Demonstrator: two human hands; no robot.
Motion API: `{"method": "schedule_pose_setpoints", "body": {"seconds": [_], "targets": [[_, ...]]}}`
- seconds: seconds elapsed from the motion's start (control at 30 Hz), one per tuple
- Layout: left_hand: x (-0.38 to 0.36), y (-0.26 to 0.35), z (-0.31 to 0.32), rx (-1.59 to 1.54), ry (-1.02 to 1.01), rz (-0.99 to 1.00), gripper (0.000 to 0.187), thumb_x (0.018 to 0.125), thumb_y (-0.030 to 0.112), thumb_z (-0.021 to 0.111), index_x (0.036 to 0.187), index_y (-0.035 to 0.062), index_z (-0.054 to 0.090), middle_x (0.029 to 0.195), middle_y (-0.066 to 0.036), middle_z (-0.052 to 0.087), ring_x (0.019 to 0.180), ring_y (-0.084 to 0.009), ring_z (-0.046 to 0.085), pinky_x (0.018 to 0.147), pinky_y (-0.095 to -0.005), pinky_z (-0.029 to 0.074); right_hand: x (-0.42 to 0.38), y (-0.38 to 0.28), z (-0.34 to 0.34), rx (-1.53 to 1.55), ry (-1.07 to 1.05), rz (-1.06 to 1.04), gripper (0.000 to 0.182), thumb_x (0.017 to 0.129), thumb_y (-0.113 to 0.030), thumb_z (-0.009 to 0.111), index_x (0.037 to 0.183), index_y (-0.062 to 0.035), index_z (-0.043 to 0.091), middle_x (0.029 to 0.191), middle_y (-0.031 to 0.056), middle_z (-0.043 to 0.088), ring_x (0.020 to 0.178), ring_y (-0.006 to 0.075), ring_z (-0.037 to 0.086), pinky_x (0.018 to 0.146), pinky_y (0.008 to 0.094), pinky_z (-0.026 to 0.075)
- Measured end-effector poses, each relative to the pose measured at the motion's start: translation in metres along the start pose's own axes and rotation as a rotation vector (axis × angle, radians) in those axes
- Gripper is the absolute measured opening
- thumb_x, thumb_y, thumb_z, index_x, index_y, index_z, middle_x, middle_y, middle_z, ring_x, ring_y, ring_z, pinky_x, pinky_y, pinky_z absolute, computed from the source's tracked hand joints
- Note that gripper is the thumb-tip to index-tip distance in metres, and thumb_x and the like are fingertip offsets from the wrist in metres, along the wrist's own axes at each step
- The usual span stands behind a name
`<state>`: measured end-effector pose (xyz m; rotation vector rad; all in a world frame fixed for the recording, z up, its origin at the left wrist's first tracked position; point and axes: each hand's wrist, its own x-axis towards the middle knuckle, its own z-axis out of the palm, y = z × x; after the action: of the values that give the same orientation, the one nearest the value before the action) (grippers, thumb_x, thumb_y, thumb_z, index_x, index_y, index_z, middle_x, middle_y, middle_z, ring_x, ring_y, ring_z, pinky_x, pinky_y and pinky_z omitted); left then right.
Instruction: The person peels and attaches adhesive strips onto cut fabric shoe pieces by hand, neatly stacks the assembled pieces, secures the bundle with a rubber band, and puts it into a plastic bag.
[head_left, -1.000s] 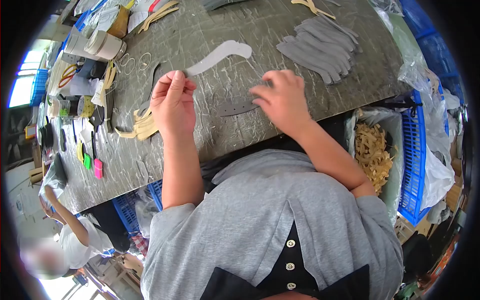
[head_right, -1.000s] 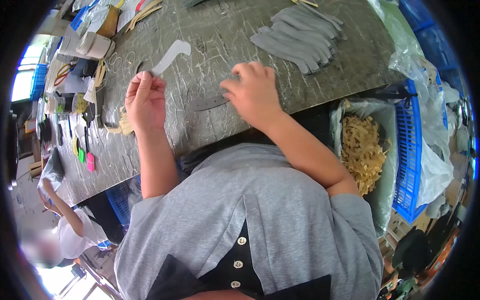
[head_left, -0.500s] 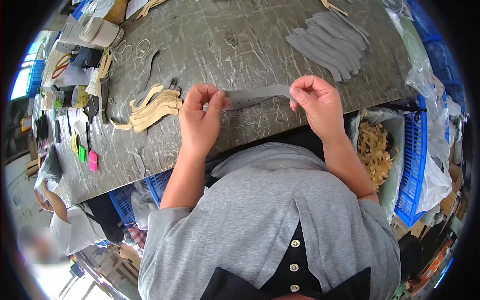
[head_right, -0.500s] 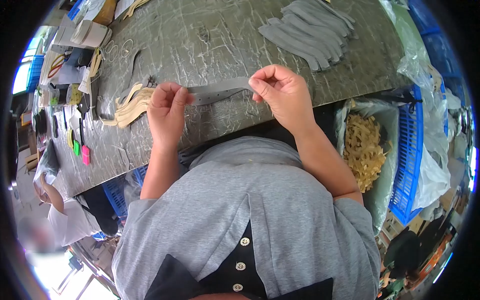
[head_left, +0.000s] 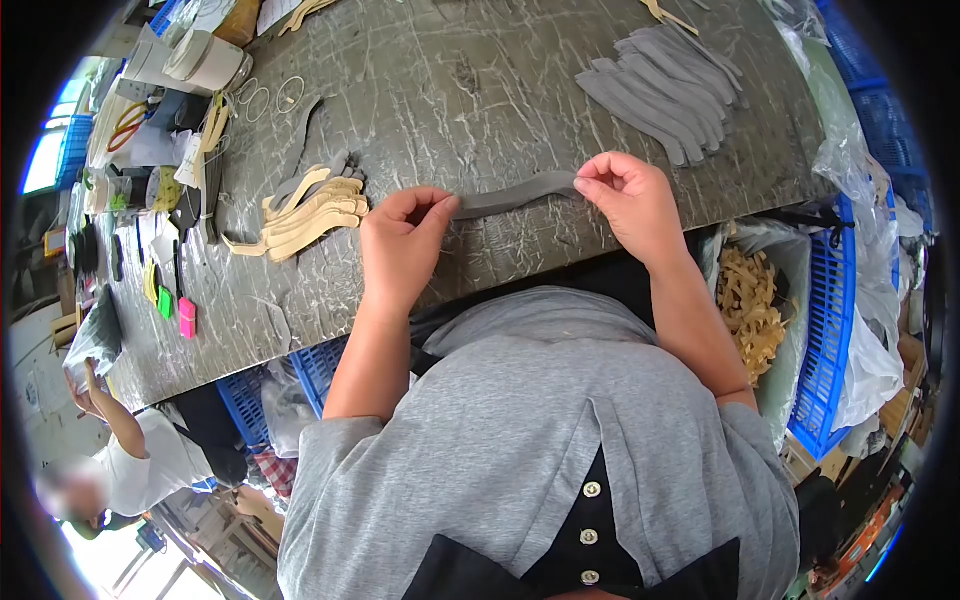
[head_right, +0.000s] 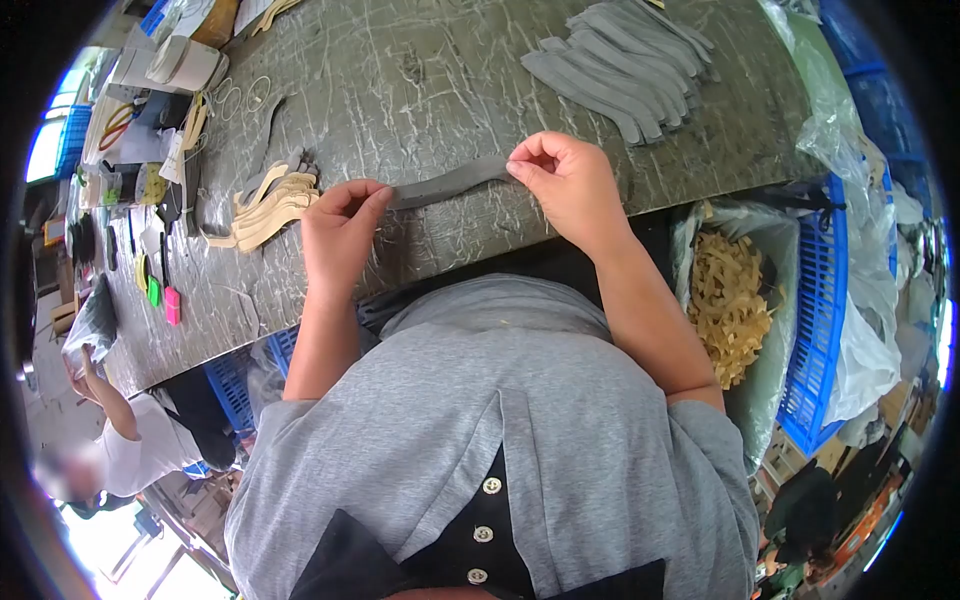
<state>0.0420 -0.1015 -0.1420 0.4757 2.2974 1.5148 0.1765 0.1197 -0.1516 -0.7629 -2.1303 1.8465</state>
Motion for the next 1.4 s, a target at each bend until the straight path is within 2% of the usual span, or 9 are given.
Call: {"method": "schedule_pose_setpoints", "body": {"seconds": [0.37, 0.47, 0.5, 0.6, 0.97, 1.07, 1.2, 1.3, 1.4], "targets": [[0.012, -0.007, 0.002, 0.209, -0.098, -0.021, 0.017, 0.081, 0.015, 0.073, 0.089, -0.0008, 0.074, 0.072, -0.011, 0.07, 0.064, -0.0146, 0.064, 0.063, -0.0294, 0.051, 0.006, -0.001, 0.007, -0.264, 0.017, -0.025, 0.009, 0.085, -0.002, 0.069, 0.092, -0.0002, 0.064, 0.078, 0.0001, 0.063, 0.072, 0.0053, 0.055, 0.064, 0.0221, 0.045], [0.014, -0.007, 0.002, 0.223, -0.118, -0.028, 0.016, 0.083, 0.012, 0.073, 0.089, -0.0029, 0.074, 0.071, -0.003, 0.068, 0.064, -0.0061, 0.058, 0.059, -0.0234, 0.047, 0.008, 0.002, 0.007, -0.274, 0.01, -0.032, 0.007, 0.085, -0.002, 0.069, 0.09, -0.0003, 0.064, 0.078, -0.0003, 0.062, 0.072, 0.0052, 0.054, 0.064, 0.0221, 0.045], [0.015, -0.006, 0.001, 0.223, -0.127, -0.037, 0.017, 0.082, 0.013, 0.073, 0.088, -0.0024, 0.074, 0.07, -0.005, 0.069, 0.063, -0.009, 0.06, 0.06, -0.0256, 0.048, 0.009, 0.002, 0.006, -0.278, 0.009, -0.037, 0.007, 0.085, -0.002, 0.068, 0.09, -0.0004, 0.064, 0.077, -0.0004, 0.062, 0.072, 0.0052, 0.054, 0.064, 0.022, 0.045], [0.016, -0.004, -0.001, 0.235, -0.154, -0.066, 0.018, 0.079, 0.014, 0.073, 0.087, -0.0017, 0.074, 0.07, -0.011, 0.07, 0.062, -0.0149, 0.063, 0.061, -0.03, 0.05, 0.011, 0.0, 0.005, -0.275, 0.01, -0.023, 0.011, 0.079, -0.006, 0.069, 0.087, 0.0004, 0.065, 0.074, 0.0088, 0.067, 0.067, 0.0156, 0.063, 0.064, 0.0296, 0.05], [0.021, -0.004, -0.001, 0.287, -0.164, -0.109, 0.018, 0.076, 0.015, 0.071, 0.082, -0.0017, 0.073, 0.067, -0.012, 0.068, 0.06, -0.0162, 0.063, 0.059, -0.0311, 0.05, 0.01, 0.001, 0.007, -0.303, 0.04, -0.005, 0.013, 0.079, -0.008, 0.071, 0.087, 0.0001, 0.066, 0.075, 0.0097, 0.068, 0.068, 0.0161, 0.064, 0.064, 0.0302, 0.05], [0.02, -0.007, -0.001, 0.277, -0.154, -0.031, 0.014, 0.079, 0.011, 0.071, 0.08, -0.0025, 0.07, 0.064, -0.001, 0.064, 0.059, -0.006, 0.056, 0.054, -0.0239, 0.044, 0.012, 0.0, 0.007, -0.311, 0.041, -0.004, 0.013, 0.079, -0.009, 0.071, 0.086, 0.0001, 0.066, 0.075, 0.0102, 0.069, 0.068, 0.0161, 0.064, 0.064, 0.0301, 0.05], [0.02, -0.007, -0.001, 0.285, -0.156, -0.039, 0.014, 0.079, 0.011, 0.071, 0.081, -0.0028, 0.07, 0.065, -0.001, 0.064, 0.059, -0.006, 0.056, 0.055, -0.024, 0.044, 0.011, 0.003, 0.009, -0.311, 0.042, -0.009, 0.013, 0.079, -0.008, 0.071, 0.086, -0.0001, 0.065, 0.074, 0.0111, 0.068, 0.067, 0.0207, 0.065, 0.064, 0.0329, 0.051], [0.02, -0.008, -0.001, 0.293, -0.16, -0.031, 0.014, 0.079, 0.011, 0.071, 0.081, -0.0027, 0.07, 0.065, -0.002, 0.065, 0.06, -0.0062, 0.056, 0.055, -0.0241, 0.045, 0.009, -0.009, 0.012, -0.492, 0.032, -0.015, 0.015, 0.078, -0.009, 0.072, 0.089, -0.0017, 0.065, 0.075, 0.0109, 0.067, 0.067, 0.0263, 0.064, 0.065, 0.0367, 0.051], [0.02, -0.008, 0.0, 0.29, -0.155, -0.002, 0.014, 0.079, 0.011, 0.071, 0.081, -0.0023, 0.07, 0.066, -0.002, 0.065, 0.06, -0.0067, 0.056, 0.055, -0.0244, 0.045, 0.004, -0.022, 0.017, -0.723, 0.083, -0.033, 0.016, 0.078, -0.009, 0.073, 0.09, -0.003, 0.065, 0.088, 0.0109, 0.065, 0.078, 0.0308, 0.063, 0.072, 0.0391, 0.051]]}}
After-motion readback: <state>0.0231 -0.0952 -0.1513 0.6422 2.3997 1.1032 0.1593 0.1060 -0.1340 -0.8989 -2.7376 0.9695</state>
